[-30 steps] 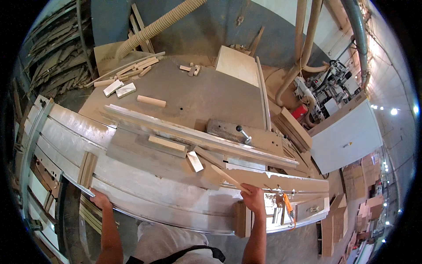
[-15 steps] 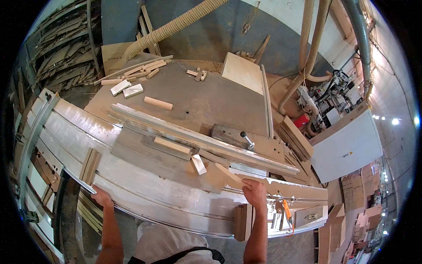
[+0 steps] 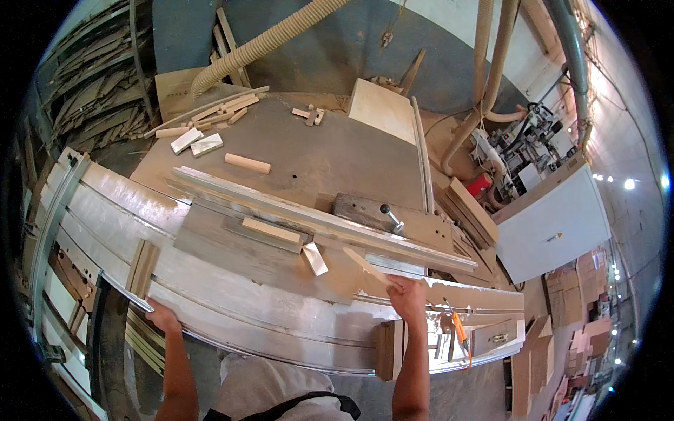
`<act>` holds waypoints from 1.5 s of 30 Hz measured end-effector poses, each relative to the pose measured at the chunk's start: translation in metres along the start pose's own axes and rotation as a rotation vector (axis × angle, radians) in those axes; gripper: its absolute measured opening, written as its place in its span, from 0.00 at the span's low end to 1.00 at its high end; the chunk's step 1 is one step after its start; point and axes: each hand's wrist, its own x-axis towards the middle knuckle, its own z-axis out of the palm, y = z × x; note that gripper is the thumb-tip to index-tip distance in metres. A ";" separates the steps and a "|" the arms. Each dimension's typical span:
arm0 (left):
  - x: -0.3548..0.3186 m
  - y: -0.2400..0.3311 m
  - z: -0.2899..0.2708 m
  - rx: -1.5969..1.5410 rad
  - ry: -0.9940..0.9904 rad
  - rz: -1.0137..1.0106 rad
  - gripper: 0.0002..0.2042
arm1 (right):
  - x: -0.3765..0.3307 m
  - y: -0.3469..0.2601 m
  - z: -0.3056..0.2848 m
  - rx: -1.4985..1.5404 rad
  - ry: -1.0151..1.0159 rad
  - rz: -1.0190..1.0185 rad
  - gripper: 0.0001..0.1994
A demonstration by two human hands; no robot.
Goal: The person positions wood pieces on a sliding table saw, aligns them with a fence, and uses a wooden push stick to move the wood through the cutting area.
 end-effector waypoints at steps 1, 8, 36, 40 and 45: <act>0.002 -0.001 0.001 -0.012 -0.008 -0.004 0.44 | 0.008 0.001 -0.004 -0.041 0.016 -0.116 0.14; 0.004 -0.001 0.003 0.008 -0.020 -0.030 0.43 | 0.067 0.001 -0.023 -0.109 -0.147 -0.123 0.12; 0.001 0.003 0.002 0.054 0.001 -0.050 0.47 | 0.114 -0.034 -0.024 -0.201 -0.287 -0.152 0.12; 0.001 0.004 0.000 0.076 0.011 -0.031 0.46 | 0.116 -0.039 -0.020 -0.201 -0.286 -0.103 0.12; 0.000 0.006 0.003 0.087 0.025 -0.031 0.42 | 0.111 -0.040 0.001 -0.117 -0.277 -0.054 0.12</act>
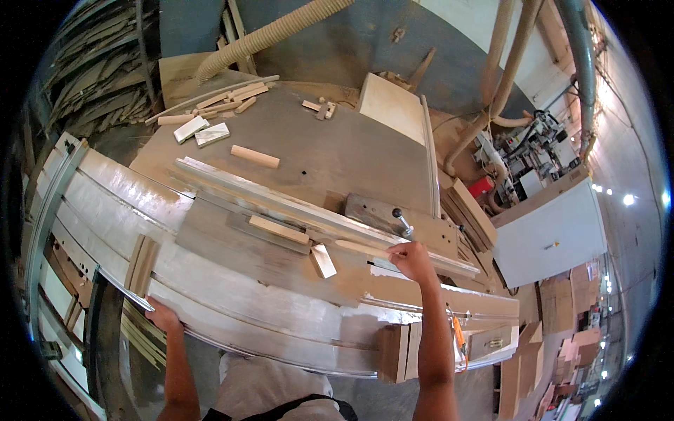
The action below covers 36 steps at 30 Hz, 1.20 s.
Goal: The person positions wood pieces on a sliding table saw, aligns them with a fence, and uses a wooden push stick to move the wood through the cutting area.
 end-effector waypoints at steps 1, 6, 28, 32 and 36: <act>-0.002 0.004 -0.002 0.004 0.003 -0.012 0.41 | -0.001 -0.003 0.003 -0.010 0.005 0.032 0.11; -0.009 0.011 -0.005 0.001 0.017 -0.034 0.41 | 0.013 0.000 0.014 -0.003 0.034 -0.054 0.10; -0.006 0.005 0.000 0.035 0.022 -0.008 0.42 | 0.038 -0.067 0.045 0.042 0.001 -0.111 0.09; 0.002 -0.004 0.001 0.020 0.026 0.024 0.41 | 0.047 -0.080 0.053 0.047 -0.008 -0.131 0.09; 0.002 -0.008 0.005 -0.026 0.037 0.050 0.40 | 0.057 -0.084 0.062 0.061 -0.023 -0.163 0.09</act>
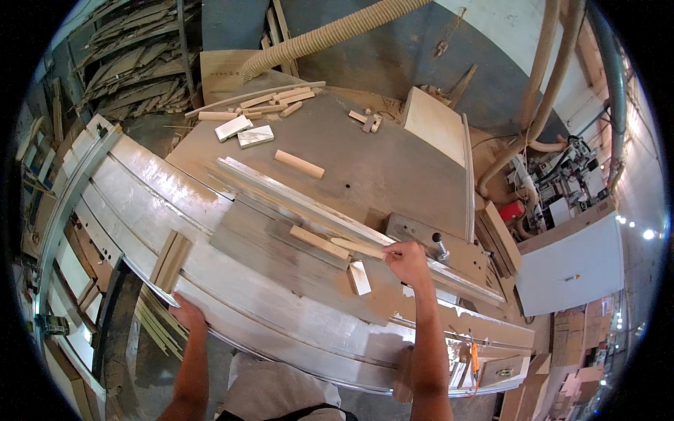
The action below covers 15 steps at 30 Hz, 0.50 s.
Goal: The person positions wood pieces on a sliding table saw, aligns them with a fence, and uses a wooden push stick to move the wood through the cutting area.
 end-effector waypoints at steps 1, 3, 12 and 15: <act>-0.002 0.002 0.000 -0.013 0.001 0.000 0.40 | 0.002 -0.004 0.001 -0.004 -0.002 -0.007 0.09; -0.004 0.005 -0.002 0.017 0.008 0.001 0.39 | 0.005 -0.013 0.002 -0.023 -0.012 -0.009 0.09; -0.003 0.001 -0.001 0.037 0.016 -0.005 0.37 | 0.035 -0.029 0.057 0.158 -0.028 -0.151 0.10; -0.005 0.003 0.000 0.048 0.033 0.005 0.35 | 0.055 -0.051 0.089 0.202 -0.010 -0.194 0.10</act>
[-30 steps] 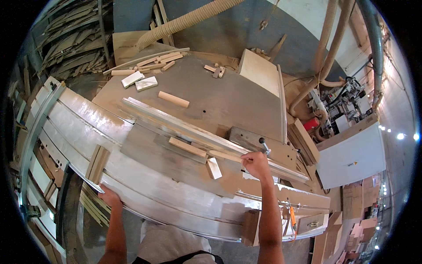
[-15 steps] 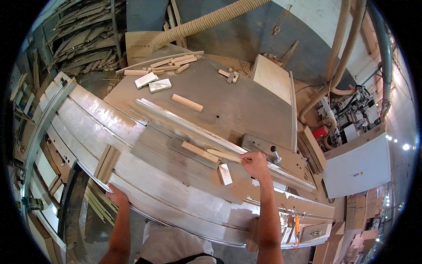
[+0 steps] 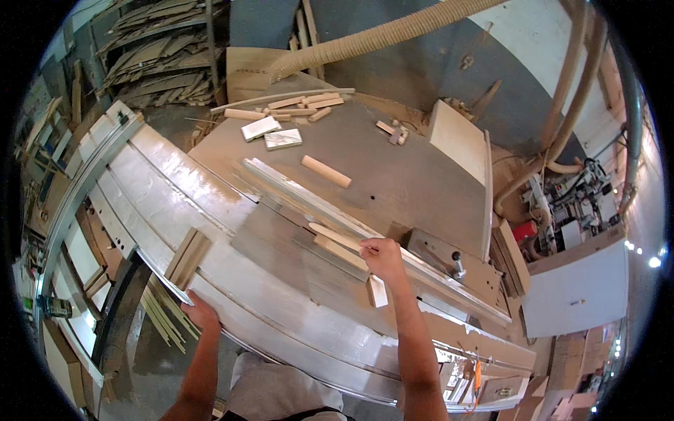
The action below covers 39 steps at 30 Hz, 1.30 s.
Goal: The person positions wood pieces on a sliding table saw, aligns them with a fence, and uses a wooden push stick to move the wood through the cutting area.
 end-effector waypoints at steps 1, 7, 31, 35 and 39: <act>0.000 0.000 0.000 0.009 0.006 0.006 0.34 | 0.007 -0.006 0.010 0.002 0.008 -0.031 0.10; 0.015 -0.021 0.004 -0.138 -0.058 0.042 0.32 | 0.033 -0.052 0.103 -0.019 0.050 -0.145 0.13; -0.028 0.232 0.229 0.465 -0.608 0.535 0.17 | -0.320 -0.029 0.108 0.481 0.470 0.794 0.19; 0.041 0.184 0.258 -0.368 -0.836 0.285 0.11 | -0.319 -0.017 0.110 0.507 0.473 0.715 0.19; 0.022 0.169 0.213 -0.716 -0.846 -0.029 0.13 | -0.329 -0.009 0.095 0.495 0.533 0.706 0.18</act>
